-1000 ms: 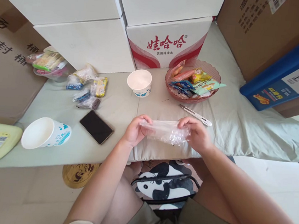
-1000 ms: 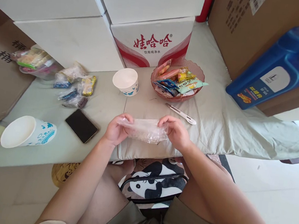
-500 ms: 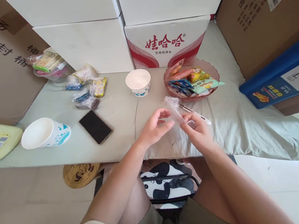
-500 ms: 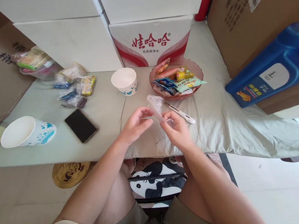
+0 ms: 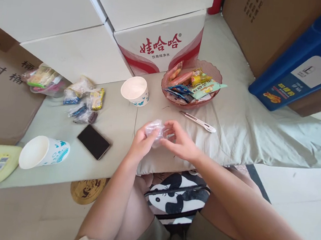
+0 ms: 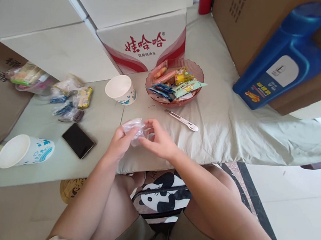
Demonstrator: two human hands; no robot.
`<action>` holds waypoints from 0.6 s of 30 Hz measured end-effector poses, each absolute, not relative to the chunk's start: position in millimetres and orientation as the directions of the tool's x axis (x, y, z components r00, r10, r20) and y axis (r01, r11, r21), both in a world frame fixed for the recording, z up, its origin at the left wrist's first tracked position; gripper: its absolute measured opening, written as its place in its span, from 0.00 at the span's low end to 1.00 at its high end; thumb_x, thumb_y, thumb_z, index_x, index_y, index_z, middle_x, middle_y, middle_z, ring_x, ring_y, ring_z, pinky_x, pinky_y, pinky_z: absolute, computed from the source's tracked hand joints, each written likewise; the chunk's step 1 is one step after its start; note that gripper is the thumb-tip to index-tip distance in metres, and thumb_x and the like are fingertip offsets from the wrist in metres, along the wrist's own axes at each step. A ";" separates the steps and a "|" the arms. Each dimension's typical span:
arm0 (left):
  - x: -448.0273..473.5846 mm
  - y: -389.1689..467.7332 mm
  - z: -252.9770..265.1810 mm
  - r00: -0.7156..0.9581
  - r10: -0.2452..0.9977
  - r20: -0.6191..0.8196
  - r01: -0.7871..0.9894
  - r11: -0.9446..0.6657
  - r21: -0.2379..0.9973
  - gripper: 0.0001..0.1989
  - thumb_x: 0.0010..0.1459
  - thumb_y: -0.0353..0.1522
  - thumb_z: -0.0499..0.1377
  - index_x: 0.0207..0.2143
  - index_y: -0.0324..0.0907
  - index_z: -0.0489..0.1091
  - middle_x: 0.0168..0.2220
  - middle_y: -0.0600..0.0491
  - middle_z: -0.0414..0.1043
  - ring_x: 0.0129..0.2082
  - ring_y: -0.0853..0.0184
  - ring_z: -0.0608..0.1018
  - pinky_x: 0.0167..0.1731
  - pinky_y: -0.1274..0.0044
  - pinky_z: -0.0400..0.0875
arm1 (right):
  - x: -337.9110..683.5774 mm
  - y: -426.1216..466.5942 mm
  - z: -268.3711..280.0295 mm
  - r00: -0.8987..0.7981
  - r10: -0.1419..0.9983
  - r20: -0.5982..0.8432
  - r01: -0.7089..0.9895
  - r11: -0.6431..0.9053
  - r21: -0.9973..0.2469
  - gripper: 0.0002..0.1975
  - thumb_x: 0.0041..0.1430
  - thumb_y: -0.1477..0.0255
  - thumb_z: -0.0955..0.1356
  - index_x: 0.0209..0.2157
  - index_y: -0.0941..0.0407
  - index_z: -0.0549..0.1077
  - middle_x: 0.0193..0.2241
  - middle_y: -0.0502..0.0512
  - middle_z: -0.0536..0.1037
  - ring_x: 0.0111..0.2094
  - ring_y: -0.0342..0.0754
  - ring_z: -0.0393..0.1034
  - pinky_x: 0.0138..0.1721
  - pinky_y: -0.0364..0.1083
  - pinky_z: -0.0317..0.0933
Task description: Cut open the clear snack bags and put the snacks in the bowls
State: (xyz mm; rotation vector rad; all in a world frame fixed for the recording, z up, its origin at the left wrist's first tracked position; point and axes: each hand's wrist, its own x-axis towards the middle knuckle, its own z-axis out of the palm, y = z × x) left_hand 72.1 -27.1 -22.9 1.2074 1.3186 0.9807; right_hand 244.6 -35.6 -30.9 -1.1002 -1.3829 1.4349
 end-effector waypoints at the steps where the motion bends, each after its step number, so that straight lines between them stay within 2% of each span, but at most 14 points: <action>1: 69.6 -31.9 -20.6 0.119 0.974 -0.191 0.104 0.180 0.978 0.23 0.50 0.45 0.68 0.44 0.41 0.75 0.39 0.48 0.79 0.40 0.61 0.80 0.42 0.73 0.74 | 239.4 -34.9 -30.9 -0.288 0.957 -0.036 0.031 -0.029 -0.999 0.20 0.51 0.64 0.70 0.45 0.53 0.65 0.43 0.54 0.75 0.36 0.45 0.70 0.36 0.45 0.64; 3: 65.0 -38.1 -17.1 0.128 0.968 -0.216 0.068 0.209 0.976 0.27 0.44 0.44 0.71 0.45 0.41 0.73 0.40 0.48 0.79 0.41 0.60 0.80 0.42 0.73 0.74 | 232.1 -32.8 -29.5 -0.304 0.952 -0.046 0.072 -0.025 -0.997 0.20 0.52 0.65 0.69 0.46 0.54 0.65 0.41 0.53 0.75 0.31 0.43 0.68 0.34 0.45 0.64; 6: 52.2 -33.9 -11.8 -0.125 0.978 -0.167 0.062 0.176 0.982 0.25 0.42 0.42 0.71 0.41 0.41 0.72 0.37 0.50 0.78 0.36 0.63 0.79 0.39 0.74 0.73 | 229.0 -29.1 -26.2 -0.321 0.944 -0.070 0.083 -0.045 -0.996 0.18 0.54 0.65 0.68 0.46 0.54 0.65 0.42 0.52 0.75 0.29 0.41 0.67 0.34 0.44 0.63; 8: 39.0 -22.0 -3.2 -0.311 0.948 -0.072 0.168 0.129 0.977 0.19 0.44 0.40 0.68 0.38 0.41 0.71 0.33 0.53 0.75 0.34 0.65 0.77 0.37 0.75 0.71 | 229.5 -27.4 -24.4 -0.330 0.938 -0.110 0.139 -0.067 -0.988 0.14 0.57 0.67 0.65 0.45 0.54 0.67 0.41 0.52 0.76 0.27 0.41 0.67 0.34 0.44 0.62; 9: 32.3 -13.5 3.7 -0.371 0.929 -0.003 0.298 0.122 0.947 0.14 0.46 0.37 0.66 0.35 0.41 0.71 0.30 0.54 0.73 0.31 0.67 0.75 0.35 0.76 0.69 | 229.6 -27.2 -23.7 -0.340 0.931 -0.132 0.187 -0.071 -0.980 0.12 0.59 0.68 0.64 0.44 0.54 0.68 0.40 0.52 0.76 0.27 0.41 0.67 0.34 0.44 0.61; 11: 22.7 8.7 22.0 -0.359 0.924 0.128 0.605 0.126 0.786 0.07 0.46 0.33 0.63 0.28 0.42 0.68 0.25 0.56 0.67 0.27 0.68 0.70 0.31 0.76 0.65 | 228.9 -28.3 -22.4 -0.387 0.909 -0.158 0.290 -0.042 -0.956 0.09 0.60 0.70 0.63 0.42 0.55 0.70 0.36 0.52 0.77 0.28 0.43 0.67 0.35 0.45 0.60; 13: 21.4 37.8 42.2 -0.273 0.932 0.238 0.818 0.095 0.567 0.06 0.47 0.32 0.61 0.24 0.43 0.64 0.23 0.57 0.63 0.26 0.67 0.69 0.31 0.75 0.63 | 227.0 -31.0 -21.0 -0.474 0.868 -0.150 0.363 0.038 -0.931 0.08 0.60 0.73 0.63 0.40 0.55 0.72 0.34 0.52 0.78 0.31 0.45 0.69 0.36 0.45 0.59; 16: 36.1 89.2 62.0 -0.097 0.978 0.183 0.958 0.042 0.283 0.06 0.46 0.29 0.60 0.24 0.44 0.63 0.25 0.53 0.66 0.32 0.61 0.72 0.37 0.72 0.65 | 223.2 -35.3 -18.4 -0.579 0.802 -0.144 0.433 0.154 -0.888 0.10 0.59 0.74 0.63 0.39 0.54 0.74 0.34 0.53 0.79 0.35 0.47 0.71 0.36 0.44 0.58; 18: 51.3 121.3 63.0 -0.055 0.993 0.105 0.984 0.036 0.175 0.07 0.42 0.26 0.60 0.25 0.43 0.65 0.29 0.49 0.71 0.39 0.56 0.75 0.42 0.69 0.66 | 221.3 -36.2 -16.6 -0.604 0.780 -0.162 0.476 0.191 -0.858 0.11 0.60 0.74 0.62 0.40 0.53 0.75 0.36 0.53 0.80 0.36 0.49 0.72 0.35 0.45 0.58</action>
